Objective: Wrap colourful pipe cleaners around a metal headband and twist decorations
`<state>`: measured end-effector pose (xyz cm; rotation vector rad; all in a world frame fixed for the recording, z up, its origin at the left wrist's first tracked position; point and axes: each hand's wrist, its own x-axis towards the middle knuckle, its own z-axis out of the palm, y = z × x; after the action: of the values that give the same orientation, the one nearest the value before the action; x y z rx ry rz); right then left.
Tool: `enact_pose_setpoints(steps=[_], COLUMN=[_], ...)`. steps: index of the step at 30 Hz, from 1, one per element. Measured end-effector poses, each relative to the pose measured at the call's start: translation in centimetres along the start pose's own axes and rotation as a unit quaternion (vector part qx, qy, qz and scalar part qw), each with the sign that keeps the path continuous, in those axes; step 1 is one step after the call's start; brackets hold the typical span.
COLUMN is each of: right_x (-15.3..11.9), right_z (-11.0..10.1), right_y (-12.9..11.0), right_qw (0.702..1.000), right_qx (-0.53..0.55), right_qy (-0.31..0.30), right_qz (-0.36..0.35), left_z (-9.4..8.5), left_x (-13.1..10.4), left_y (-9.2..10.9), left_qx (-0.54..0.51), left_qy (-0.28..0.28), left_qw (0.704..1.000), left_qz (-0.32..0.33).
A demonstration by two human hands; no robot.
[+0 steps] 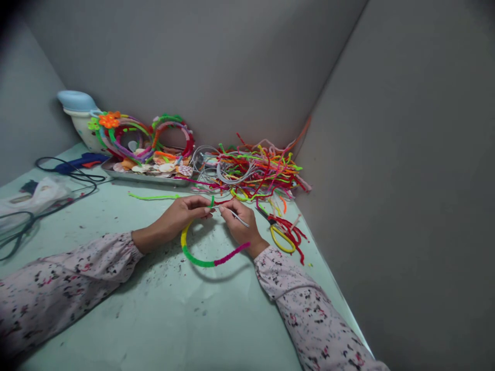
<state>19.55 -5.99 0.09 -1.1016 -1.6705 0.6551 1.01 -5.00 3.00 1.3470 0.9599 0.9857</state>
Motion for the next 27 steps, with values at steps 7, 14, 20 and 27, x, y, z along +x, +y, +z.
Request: enact_pose_setpoints(steps=[7, 14, 20, 27], right_x=[-0.16, -0.14, -0.13, -0.05], right_z=[-0.09, -0.14, -0.09, 0.01], right_y=[-0.24, -0.20, -0.37, -0.25], right_qw=[1.000, 0.999, 1.000, 1.000], right_qx=[-0.015, -0.019, -0.019, 0.000], right_qy=[0.005, 0.009, 0.006, -0.011], right_qz=[-0.025, -0.029, -0.024, -0.001], left_z=[-0.71, -0.97, -1.04, -0.61], left_x=[0.38, 0.69, 0.78, 0.29], left_y=[-0.18, 0.29, -0.18, -0.32], left_qx=[0.046, 0.104, 0.144, 0.140], left_qy=[-0.029, -0.031, -0.019, 0.014], left_qw=[0.998, 0.992, 0.986, 0.988], left_qz=[0.012, 0.056, 0.079, 0.060])
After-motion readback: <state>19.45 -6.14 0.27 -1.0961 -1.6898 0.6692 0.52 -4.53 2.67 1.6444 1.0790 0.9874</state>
